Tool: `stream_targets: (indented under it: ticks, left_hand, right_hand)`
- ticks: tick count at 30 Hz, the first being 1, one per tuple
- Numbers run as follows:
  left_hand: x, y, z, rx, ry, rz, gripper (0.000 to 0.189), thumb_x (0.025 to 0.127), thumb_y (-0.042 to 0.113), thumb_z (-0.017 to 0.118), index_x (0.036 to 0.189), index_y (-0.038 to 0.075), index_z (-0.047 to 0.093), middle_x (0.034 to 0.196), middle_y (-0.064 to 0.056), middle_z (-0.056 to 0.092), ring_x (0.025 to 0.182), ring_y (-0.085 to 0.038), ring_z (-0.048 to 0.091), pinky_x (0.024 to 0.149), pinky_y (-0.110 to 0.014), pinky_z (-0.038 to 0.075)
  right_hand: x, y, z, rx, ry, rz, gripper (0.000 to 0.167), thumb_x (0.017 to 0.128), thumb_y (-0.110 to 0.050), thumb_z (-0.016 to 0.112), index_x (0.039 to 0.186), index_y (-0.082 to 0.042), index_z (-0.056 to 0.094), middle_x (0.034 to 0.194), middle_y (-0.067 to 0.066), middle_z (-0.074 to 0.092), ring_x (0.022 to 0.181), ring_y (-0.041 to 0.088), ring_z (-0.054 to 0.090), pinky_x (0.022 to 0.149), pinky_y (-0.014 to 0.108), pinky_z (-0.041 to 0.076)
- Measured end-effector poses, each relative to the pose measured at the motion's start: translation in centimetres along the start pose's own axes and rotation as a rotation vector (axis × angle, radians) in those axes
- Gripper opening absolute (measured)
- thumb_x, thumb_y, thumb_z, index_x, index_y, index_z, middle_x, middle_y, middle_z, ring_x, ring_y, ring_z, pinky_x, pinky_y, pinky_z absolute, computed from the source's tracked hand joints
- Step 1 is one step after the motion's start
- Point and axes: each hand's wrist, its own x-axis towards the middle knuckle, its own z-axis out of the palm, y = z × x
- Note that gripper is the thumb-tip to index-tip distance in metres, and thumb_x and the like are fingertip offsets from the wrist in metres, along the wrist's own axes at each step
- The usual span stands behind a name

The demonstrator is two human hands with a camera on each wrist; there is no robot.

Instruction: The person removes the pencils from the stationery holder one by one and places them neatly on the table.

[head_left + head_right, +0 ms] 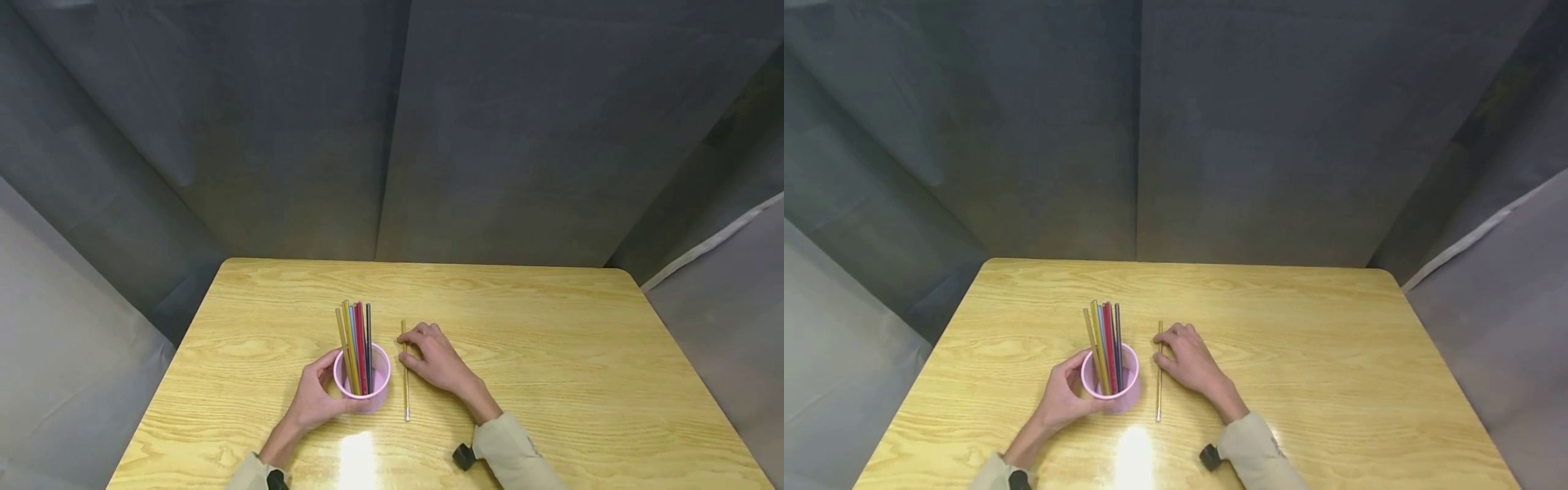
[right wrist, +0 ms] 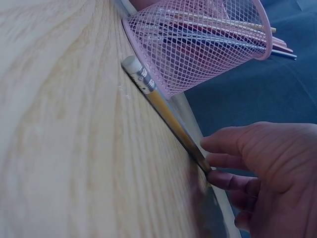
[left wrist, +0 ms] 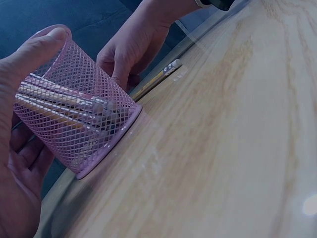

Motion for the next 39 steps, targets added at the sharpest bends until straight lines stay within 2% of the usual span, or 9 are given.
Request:
stream_targets:
  ticks: [5,9,10,13,17,22,26,31,39]
  left_hand:
    - [0.0,0.1,-0.1,0.007,-0.006,-0.006,0.086,0.067,-0.001,0.095,0.144,0.002,0.058,0.142,-0.018,0.064,0.133,-0.021,0.059,0.118,-0.028,0.042]
    - [0.0,0.1,-0.1,0.021,-0.009,-0.005,0.087,0.066,-0.004,0.095,0.145,0.006,0.059,0.14,-0.015,0.066,0.132,-0.022,0.061,0.117,-0.029,0.045]
    - [0.1,0.1,-0.1,0.024,-0.008,-0.001,0.087,0.066,-0.005,0.095,0.144,0.005,0.059,0.139,-0.015,0.066,0.131,-0.023,0.061,0.117,-0.029,0.045]
    - [0.1,0.1,-0.1,0.031,-0.004,-0.001,0.088,0.065,-0.005,0.095,0.144,0.005,0.059,0.139,-0.015,0.066,0.131,-0.022,0.061,0.117,-0.029,0.045]
    - [0.0,0.0,-0.1,0.037,0.003,-0.008,0.089,0.064,-0.003,0.096,0.145,0.003,0.058,0.141,-0.016,0.065,0.132,-0.02,0.06,0.118,-0.028,0.043]
    - [0.0,-0.1,-0.1,0.038,0.007,-0.009,0.09,0.064,-0.001,0.097,0.145,0.001,0.058,0.141,-0.017,0.065,0.132,-0.019,0.06,0.118,-0.027,0.042]
    - [0.0,0.0,-0.1,0.038,0.005,-0.012,0.089,0.064,-0.001,0.097,0.144,0.002,0.058,0.14,-0.017,0.065,0.131,-0.02,0.061,0.117,-0.028,0.043]
    - [0.0,0.1,-0.2,0.038,0.002,-0.013,0.089,0.064,0.0,0.097,0.144,0.004,0.059,0.139,-0.014,0.067,0.129,-0.021,0.062,0.115,-0.029,0.047]
    - [0.0,0.1,-0.2,0.049,-0.001,-0.002,0.089,0.064,0.0,0.097,0.144,0.006,0.059,0.139,-0.014,0.067,0.128,-0.022,0.063,0.114,-0.03,0.048]
  right_hand:
    - [0.2,-3.0,-1.9,0.001,-0.012,0.017,0.03,0.096,-0.026,0.072,0.119,-0.007,0.074,0.105,0.005,0.062,0.094,0.022,0.049,0.078,0.041,0.046]
    - [0.5,-4.8,-3.1,0.015,-0.031,0.091,0.029,0.095,-0.019,0.073,0.121,-0.006,0.073,0.107,0.004,0.061,0.101,0.021,0.053,0.089,0.044,0.052]
    - [0.6,-5.1,-3.3,0.028,-0.037,0.112,0.029,0.094,-0.016,0.073,0.122,-0.005,0.073,0.108,0.004,0.061,0.102,0.021,0.054,0.092,0.044,0.053]
    - [0.8,-5.6,-3.7,0.059,-0.04,0.136,0.029,0.096,-0.013,0.073,0.124,-0.005,0.073,0.114,0.005,0.065,0.096,0.017,0.057,0.086,0.037,0.055]
    - [1.1,-5.7,-4.1,0.107,-0.02,0.122,0.027,0.097,-0.013,0.072,0.123,-0.006,0.073,0.12,0.007,0.07,0.074,0.01,0.053,0.065,0.025,0.051]
    - [1.3,-6.4,-4.8,0.173,0.0,0.106,0.026,0.098,-0.01,0.071,0.124,-0.008,0.074,0.105,0.004,0.071,0.057,0.004,0.045,0.051,0.021,0.043]
    - [1.3,-6.9,-5.3,0.231,0.005,0.077,0.027,0.098,-0.01,0.071,0.125,-0.011,0.074,0.105,0.005,0.072,0.059,0.005,0.046,0.051,0.02,0.042]
    - [1.4,-7.2,-5.5,0.284,0.004,0.03,0.027,0.099,-0.013,0.071,0.126,-0.01,0.074,0.122,0.013,0.073,0.064,0.006,0.048,0.055,0.018,0.043]
    - [1.3,-7.9,-5.5,0.325,-0.006,-0.007,0.028,0.099,-0.016,0.072,0.127,-0.013,0.074,0.131,0.005,0.072,0.068,0.009,0.052,0.059,0.019,0.047]
